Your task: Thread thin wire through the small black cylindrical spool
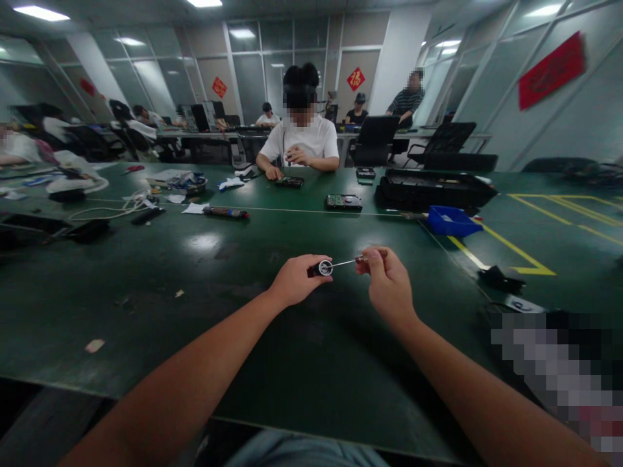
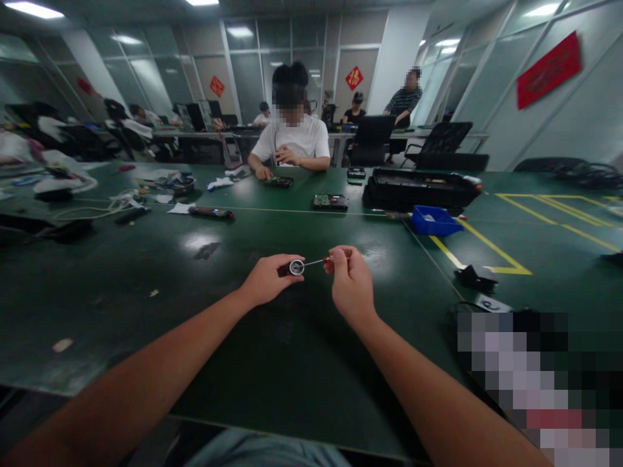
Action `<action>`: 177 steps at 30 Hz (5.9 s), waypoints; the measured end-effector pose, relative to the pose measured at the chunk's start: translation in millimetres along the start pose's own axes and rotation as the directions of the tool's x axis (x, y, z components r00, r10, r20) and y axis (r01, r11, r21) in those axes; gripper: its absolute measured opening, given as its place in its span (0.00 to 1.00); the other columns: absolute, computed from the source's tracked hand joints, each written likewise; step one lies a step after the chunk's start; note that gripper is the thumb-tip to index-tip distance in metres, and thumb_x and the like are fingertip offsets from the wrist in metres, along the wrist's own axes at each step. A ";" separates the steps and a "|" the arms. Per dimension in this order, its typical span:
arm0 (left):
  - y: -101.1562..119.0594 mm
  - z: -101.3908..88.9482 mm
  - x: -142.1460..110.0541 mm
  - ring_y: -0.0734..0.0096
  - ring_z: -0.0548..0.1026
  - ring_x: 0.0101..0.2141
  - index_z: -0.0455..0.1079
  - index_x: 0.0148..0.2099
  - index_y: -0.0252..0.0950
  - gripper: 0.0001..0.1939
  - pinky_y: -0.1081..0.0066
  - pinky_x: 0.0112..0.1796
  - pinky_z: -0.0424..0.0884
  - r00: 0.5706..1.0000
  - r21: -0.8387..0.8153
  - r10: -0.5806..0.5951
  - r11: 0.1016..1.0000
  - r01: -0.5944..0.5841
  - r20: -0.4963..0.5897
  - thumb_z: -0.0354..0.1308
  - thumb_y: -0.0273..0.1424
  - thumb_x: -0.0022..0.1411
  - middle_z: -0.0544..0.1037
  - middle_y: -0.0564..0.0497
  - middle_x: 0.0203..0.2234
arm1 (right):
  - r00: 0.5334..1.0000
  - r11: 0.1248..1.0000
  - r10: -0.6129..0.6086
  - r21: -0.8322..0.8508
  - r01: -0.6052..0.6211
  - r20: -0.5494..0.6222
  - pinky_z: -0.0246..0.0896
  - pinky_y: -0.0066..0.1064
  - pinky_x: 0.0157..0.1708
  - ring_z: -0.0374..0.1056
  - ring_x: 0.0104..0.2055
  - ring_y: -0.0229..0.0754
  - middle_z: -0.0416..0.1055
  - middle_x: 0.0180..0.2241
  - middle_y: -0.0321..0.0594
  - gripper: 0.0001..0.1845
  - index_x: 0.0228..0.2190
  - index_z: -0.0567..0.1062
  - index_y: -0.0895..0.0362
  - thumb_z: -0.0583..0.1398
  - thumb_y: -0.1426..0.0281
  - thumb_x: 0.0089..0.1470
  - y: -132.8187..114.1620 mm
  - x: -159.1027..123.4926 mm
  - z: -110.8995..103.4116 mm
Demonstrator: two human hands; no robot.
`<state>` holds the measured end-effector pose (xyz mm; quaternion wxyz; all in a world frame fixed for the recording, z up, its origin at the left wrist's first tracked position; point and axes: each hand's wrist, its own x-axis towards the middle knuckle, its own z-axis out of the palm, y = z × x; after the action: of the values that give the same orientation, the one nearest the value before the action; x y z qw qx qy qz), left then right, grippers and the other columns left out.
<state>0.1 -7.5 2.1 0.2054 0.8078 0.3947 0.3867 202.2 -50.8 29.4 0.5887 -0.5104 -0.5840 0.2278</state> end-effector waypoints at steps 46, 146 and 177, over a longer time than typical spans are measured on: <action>-1.5 -0.9 -1.2 0.63 0.79 0.44 0.76 0.54 0.41 0.21 0.64 0.45 0.74 1.000 -0.034 -0.013 0.999 0.012 -0.026 0.70 0.33 0.58 0.82 0.50 0.46 | 0.985 0.985 -0.152 -0.069 0.158 0.082 0.68 0.39 0.38 0.75 0.37 0.45 0.77 0.36 0.41 0.12 0.44 0.72 0.54 0.57 0.61 0.64 -9.4 -9.5 -4.0; -4.4 -0.5 -0.8 0.64 0.79 0.43 0.77 0.53 0.41 0.19 0.66 0.45 0.73 1.000 0.026 0.004 1.000 -0.004 -0.008 0.69 0.33 0.58 0.82 0.51 0.43 | 0.923 0.895 -0.269 -0.283 0.345 0.273 0.65 0.35 0.36 0.75 0.36 0.44 0.78 0.35 0.41 0.11 0.42 0.73 0.54 0.54 0.63 0.66 -15.9 -6.8 -7.3; -2.8 -1.9 -0.8 0.64 0.78 0.41 0.77 0.52 0.41 0.20 0.66 0.43 0.72 0.999 0.048 -0.038 0.998 0.039 -0.025 0.70 0.32 0.57 0.82 0.51 0.42 | 0.991 0.999 -0.039 -0.026 0.042 0.126 0.67 0.40 0.40 0.73 0.36 0.45 0.75 0.34 0.41 0.11 0.42 0.71 0.54 0.56 0.60 0.64 -4.2 -5.7 0.3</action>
<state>-3.1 -6.4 1.2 0.1882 0.8000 0.4218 0.3829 199.4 -57.2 30.4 0.5481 -0.4914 -0.6332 0.2393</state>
